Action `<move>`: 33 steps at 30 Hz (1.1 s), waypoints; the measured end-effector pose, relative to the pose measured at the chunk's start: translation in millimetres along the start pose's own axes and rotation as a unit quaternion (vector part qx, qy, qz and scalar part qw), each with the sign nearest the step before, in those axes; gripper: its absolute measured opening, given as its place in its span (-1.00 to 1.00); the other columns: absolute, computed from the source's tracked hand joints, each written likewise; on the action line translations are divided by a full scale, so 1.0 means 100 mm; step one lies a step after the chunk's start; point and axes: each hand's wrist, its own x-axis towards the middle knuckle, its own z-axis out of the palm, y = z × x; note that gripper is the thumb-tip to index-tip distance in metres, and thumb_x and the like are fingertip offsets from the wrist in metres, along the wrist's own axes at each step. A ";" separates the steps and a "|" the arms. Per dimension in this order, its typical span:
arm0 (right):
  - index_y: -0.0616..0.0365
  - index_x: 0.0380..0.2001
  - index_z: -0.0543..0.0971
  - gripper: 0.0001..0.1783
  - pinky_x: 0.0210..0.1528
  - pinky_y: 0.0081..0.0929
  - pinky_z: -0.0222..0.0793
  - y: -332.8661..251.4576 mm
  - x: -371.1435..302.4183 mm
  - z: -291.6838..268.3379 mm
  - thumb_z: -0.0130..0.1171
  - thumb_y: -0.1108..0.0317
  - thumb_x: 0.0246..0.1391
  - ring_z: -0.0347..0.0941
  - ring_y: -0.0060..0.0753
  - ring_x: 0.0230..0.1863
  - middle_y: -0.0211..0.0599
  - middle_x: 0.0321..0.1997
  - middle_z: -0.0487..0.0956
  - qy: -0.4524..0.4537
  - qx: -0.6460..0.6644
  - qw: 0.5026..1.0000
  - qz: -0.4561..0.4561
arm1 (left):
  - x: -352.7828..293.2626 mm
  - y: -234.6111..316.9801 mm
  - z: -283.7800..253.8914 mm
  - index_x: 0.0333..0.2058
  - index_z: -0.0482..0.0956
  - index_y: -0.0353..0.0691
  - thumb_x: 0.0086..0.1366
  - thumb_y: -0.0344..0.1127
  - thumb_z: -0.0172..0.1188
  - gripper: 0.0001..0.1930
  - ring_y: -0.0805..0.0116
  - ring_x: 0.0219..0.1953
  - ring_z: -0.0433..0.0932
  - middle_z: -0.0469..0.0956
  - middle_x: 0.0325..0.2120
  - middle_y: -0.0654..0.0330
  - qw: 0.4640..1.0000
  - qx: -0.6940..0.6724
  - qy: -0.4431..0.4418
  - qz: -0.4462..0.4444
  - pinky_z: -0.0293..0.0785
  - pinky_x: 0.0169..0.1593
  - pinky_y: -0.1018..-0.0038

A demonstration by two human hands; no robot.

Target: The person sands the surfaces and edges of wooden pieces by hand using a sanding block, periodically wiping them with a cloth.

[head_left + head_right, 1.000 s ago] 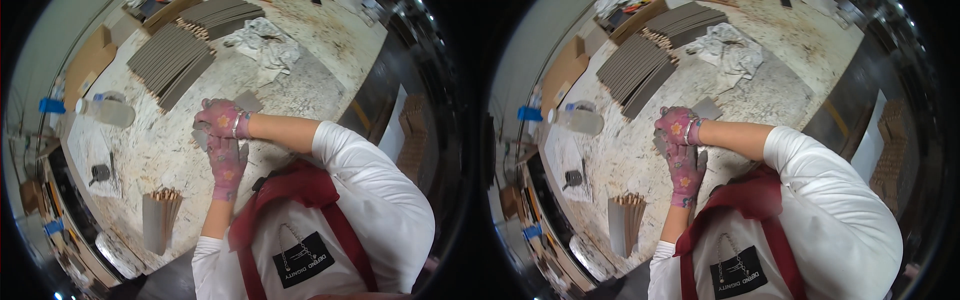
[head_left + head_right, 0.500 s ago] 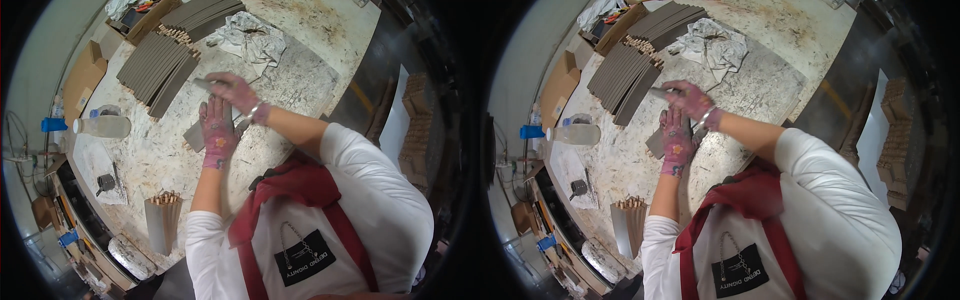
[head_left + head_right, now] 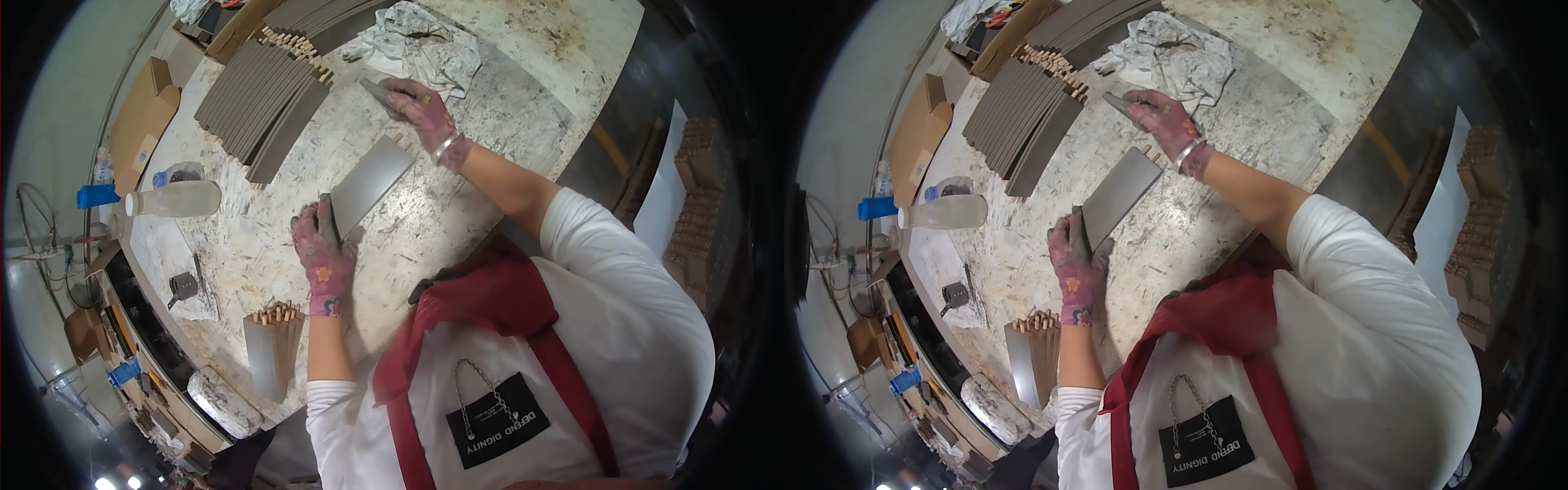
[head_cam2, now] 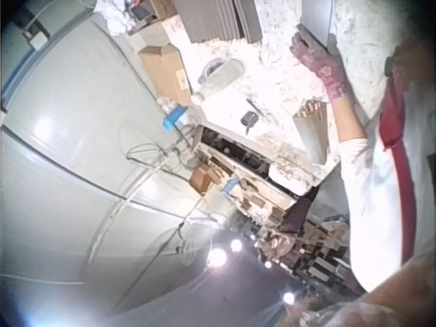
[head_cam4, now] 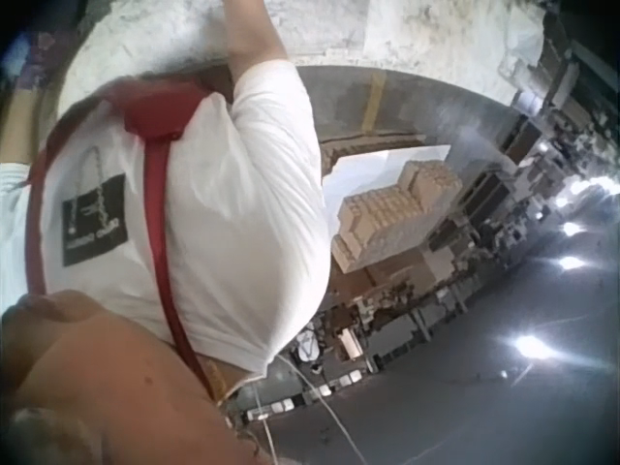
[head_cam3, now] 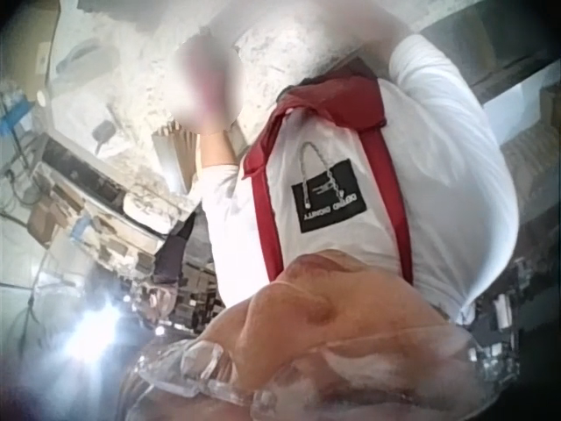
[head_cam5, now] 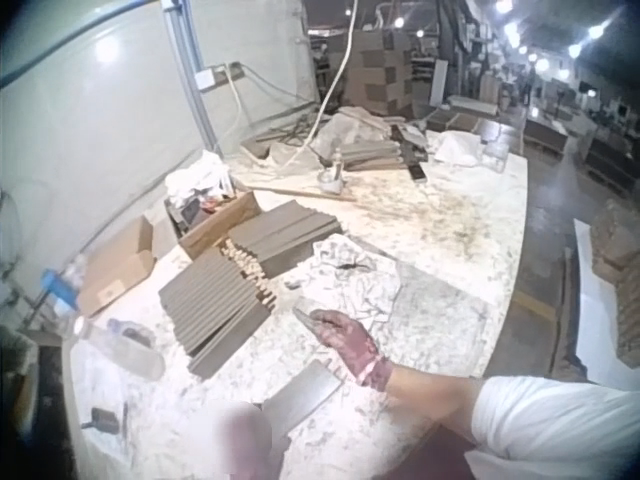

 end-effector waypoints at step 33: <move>-0.10 0.10 0.60 -0.56 0.06 -0.21 0.49 -0.60 -0.64 0.08 0.21 0.06 0.18 0.56 -0.05 -0.04 -0.05 -0.06 0.62 -0.320 -0.498 0.800 -0.098 | 0.63 -0.52 0.05 0.16 0.58 0.01 0.30 -0.21 0.25 -0.56 -0.06 0.04 0.52 0.49 0.14 0.08 0.996 -0.073 0.024 0.042 0.52 0.11 0.20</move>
